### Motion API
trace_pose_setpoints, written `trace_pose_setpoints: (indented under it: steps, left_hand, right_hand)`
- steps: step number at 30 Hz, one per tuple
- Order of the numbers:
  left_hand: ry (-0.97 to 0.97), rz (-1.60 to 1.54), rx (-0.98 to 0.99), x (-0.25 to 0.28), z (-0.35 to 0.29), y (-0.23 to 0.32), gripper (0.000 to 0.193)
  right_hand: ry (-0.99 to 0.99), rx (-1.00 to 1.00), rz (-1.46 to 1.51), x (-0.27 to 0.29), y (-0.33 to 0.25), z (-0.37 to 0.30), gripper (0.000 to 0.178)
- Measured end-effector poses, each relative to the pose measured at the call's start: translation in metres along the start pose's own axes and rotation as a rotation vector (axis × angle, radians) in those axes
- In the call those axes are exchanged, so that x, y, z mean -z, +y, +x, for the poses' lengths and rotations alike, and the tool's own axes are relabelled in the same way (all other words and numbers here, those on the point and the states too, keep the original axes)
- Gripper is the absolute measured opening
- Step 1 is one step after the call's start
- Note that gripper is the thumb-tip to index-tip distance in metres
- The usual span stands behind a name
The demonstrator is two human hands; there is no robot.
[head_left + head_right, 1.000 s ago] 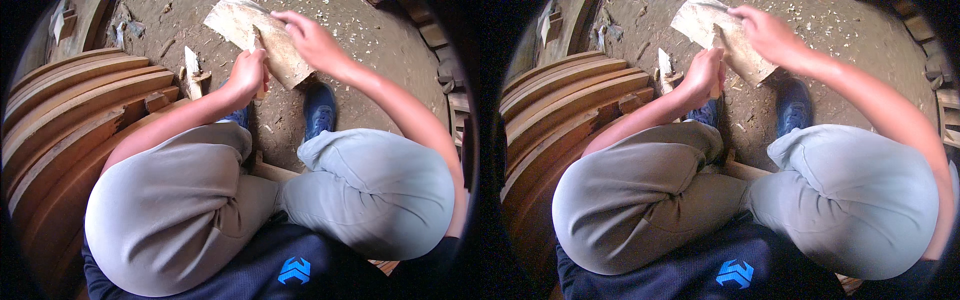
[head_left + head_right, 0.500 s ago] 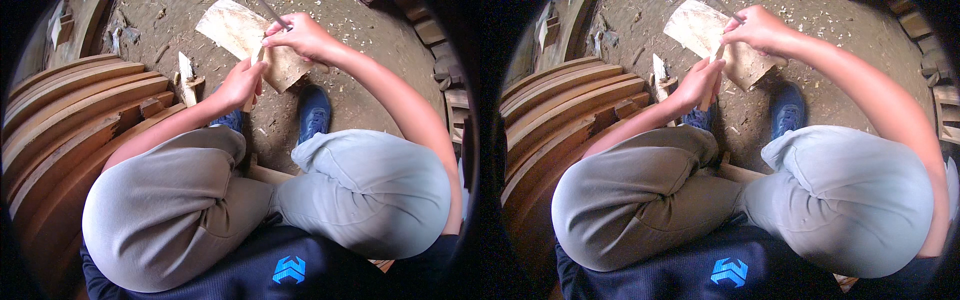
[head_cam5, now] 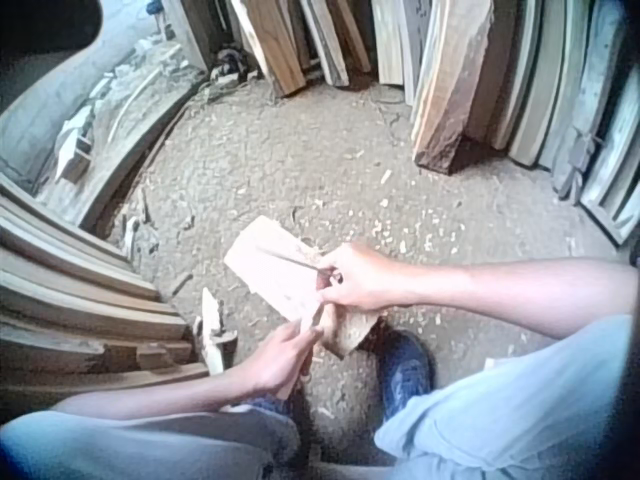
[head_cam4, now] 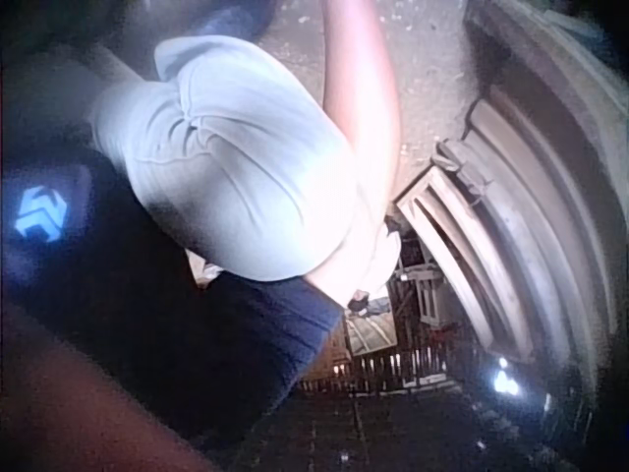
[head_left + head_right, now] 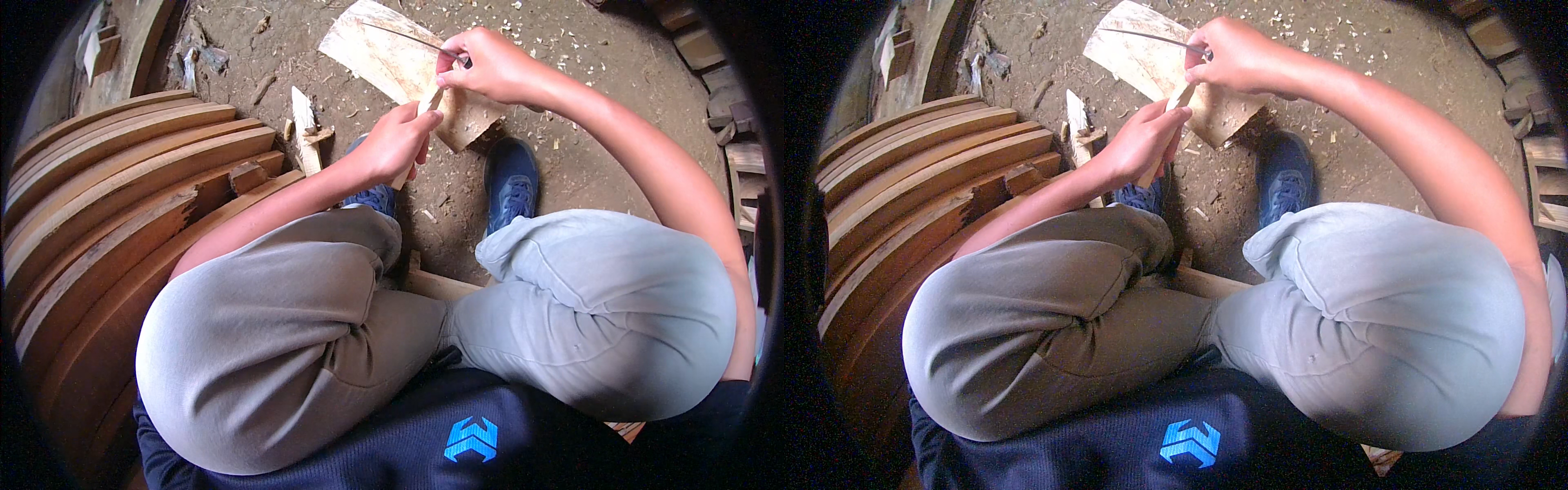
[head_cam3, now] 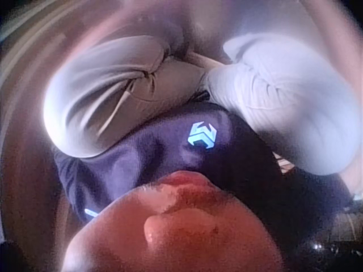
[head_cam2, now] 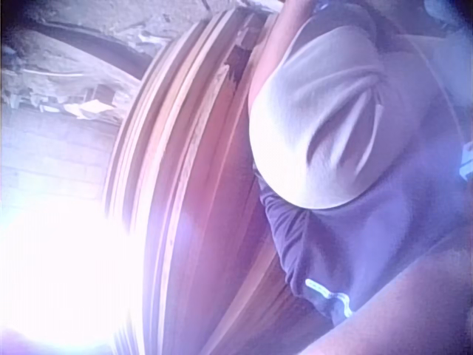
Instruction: The person carves a small rectangular piece of wood using a knife, repeatedly shaving thin layers from its surface. The person holds the wood with the left hand and uses the right hand to guide the knife, producing wood shavings that accumulate on the ground.
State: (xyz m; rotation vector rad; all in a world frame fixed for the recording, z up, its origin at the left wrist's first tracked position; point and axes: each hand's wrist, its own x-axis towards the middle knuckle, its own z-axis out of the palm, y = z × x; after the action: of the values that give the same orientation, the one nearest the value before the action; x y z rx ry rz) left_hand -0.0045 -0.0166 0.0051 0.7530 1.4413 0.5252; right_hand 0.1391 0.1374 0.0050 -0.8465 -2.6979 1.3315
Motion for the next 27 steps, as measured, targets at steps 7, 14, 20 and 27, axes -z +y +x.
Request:
trace_pose_setpoints:
  steps: [7,14,20,27]
  left_hand:
    - [-0.086,-0.029,-0.032,-0.001,0.008,0.002,0.036]
    - [-0.341,-0.033,-0.007,0.020,0.012,-0.007,0.037]
    - [-0.614,-0.006,0.098,0.032,0.007,0.003,0.035]
    - [-0.879,-0.348,0.244,0.046,-0.001,0.008,0.029]
  right_hand:
    - [0.017,0.056,-0.126,-0.002,0.008,-0.006,0.020]
    - [-0.262,-0.057,0.106,0.009,0.012,-0.007,0.018]
    - [-0.575,-0.317,0.329,0.022,0.002,-0.021,0.018]
    - [-0.739,-0.292,0.766,0.030,0.000,-0.025,0.020]
